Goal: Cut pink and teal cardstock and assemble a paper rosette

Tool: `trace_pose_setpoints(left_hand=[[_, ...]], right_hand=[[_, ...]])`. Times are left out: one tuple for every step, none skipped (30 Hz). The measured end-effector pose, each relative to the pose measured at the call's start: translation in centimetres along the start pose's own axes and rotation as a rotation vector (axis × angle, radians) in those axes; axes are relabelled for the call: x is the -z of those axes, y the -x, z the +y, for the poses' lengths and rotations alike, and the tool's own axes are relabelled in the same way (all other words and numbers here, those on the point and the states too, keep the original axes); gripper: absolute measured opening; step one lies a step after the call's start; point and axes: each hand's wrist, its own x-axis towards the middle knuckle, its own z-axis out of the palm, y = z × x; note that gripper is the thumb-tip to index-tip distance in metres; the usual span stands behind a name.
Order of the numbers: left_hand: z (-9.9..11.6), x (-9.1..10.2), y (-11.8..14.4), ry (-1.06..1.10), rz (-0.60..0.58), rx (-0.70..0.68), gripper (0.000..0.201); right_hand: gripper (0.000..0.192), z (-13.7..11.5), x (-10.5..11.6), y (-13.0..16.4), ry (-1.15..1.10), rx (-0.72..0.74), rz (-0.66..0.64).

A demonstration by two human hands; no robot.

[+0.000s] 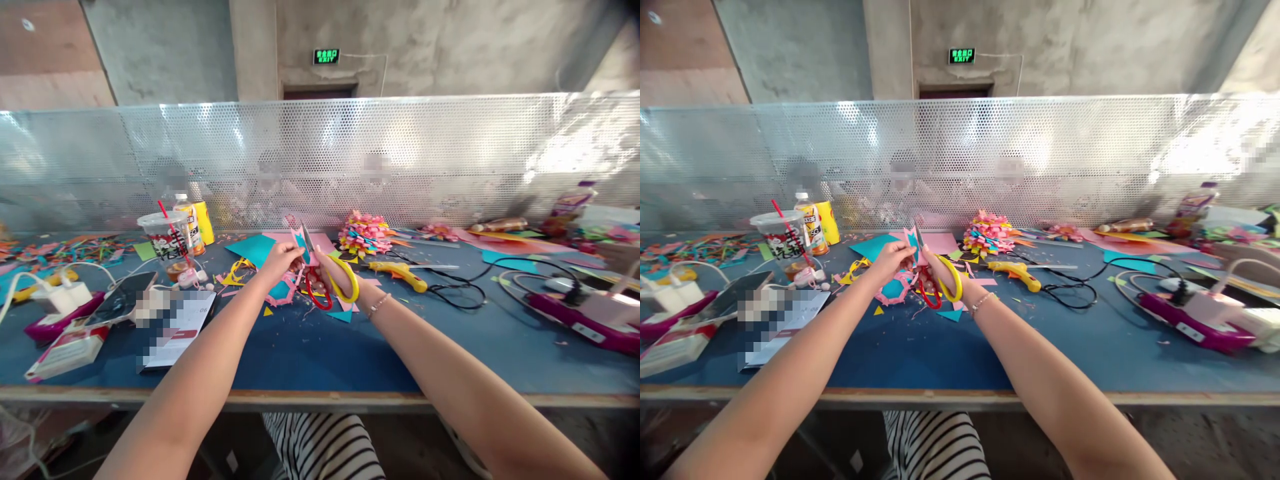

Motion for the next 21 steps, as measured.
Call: trace_pose_setpoints(left_hand=[[0.0,0.0,0.0,-0.009,-0.002,-0.003,0.028],[0.0,-0.1,0.0,-0.014,-0.003,-0.004,0.029],[0.0,-0.1,0.0,-0.016,-0.004,-0.003,0.029],[0.0,-0.1,0.0,-0.017,-0.005,-0.001,0.029],[0.0,-0.1,0.0,-0.018,-0.005,0.001,0.029],[0.1,-0.1,0.0,-0.019,-0.005,0.000,0.029],[0.1,-0.1,0.0,-0.017,-0.006,-0.002,0.029],[0.1,-0.1,0.0,-0.014,-0.007,-0.003,0.028],[0.1,-0.1,0.0,-0.010,-0.008,-0.003,0.028],[0.1,0.0,0.0,-0.005,-0.007,-0.002,0.028],[0.1,0.0,0.0,-0.002,-0.003,0.000,0.027],[0.1,-0.1,0.1,-0.002,0.000,0.004,0.027],[0.1,-0.1,0.1,-0.008,-0.003,0.013,0.027],[0.1,-0.1,0.2,-0.016,-0.016,0.029,0.028],[0.1,-0.2,0.2,-0.023,-0.034,0.049,0.028],[0.1,-0.3,0.3,-0.027,-0.053,0.068,0.028],[0.1,-0.4,0.4,-0.026,-0.070,0.085,0.029],[0.1,-0.5,0.4,-0.021,-0.082,0.095,0.029],[0.1,-0.5,0.5,-0.014,-0.086,0.099,0.029],[0.1,-0.6,0.5,-0.007,-0.087,0.097,0.029],[0.1,-0.6,0.5,-0.004,-0.088,0.095,0.029]], right_hand=[[0.056,0.1,0.0,-0.1,-0.005,0.005,0.005],[0.056,0.2,0.0,-0.1,-0.003,0.014,0.014],[0.056,0.2,-0.1,-0.1,0.002,0.022,0.026],[0.056,0.2,-0.2,-0.1,0.014,0.028,0.044],[0.056,0.2,-0.3,0.0,0.028,0.034,0.064],[0.056,0.1,-0.5,0.0,0.044,0.042,0.085],[0.056,0.1,-0.7,0.1,0.060,0.054,0.105],[0.056,0.0,-0.9,0.2,0.077,0.066,0.123],[0.056,-0.1,-1.0,0.3,0.095,0.075,0.136],[0.056,-0.2,-1.1,0.4,0.113,0.080,0.145],[0.056,-0.2,-1.1,0.4,0.130,0.079,0.148],[0.056,-0.3,-1.0,0.4,0.142,0.070,0.144],[0.056,-0.3,-0.9,0.4,0.143,0.062,0.134],[0.056,-0.2,-0.7,0.3,0.135,0.063,0.122],[0.056,-0.2,-0.6,0.2,0.127,0.071,0.113],[0.057,-0.2,-0.4,0.1,0.124,0.084,0.112],[0.056,-0.2,-0.2,0.1,0.130,0.102,0.125],[0.056,-0.2,-0.1,0.0,0.149,0.123,0.153],[0.055,-0.2,0.0,-0.1,0.181,0.146,0.188],[0.055,-0.1,0.1,-0.1,0.229,0.166,0.215],[0.055,-0.1,0.1,-0.1,0.277,0.184,0.237]])
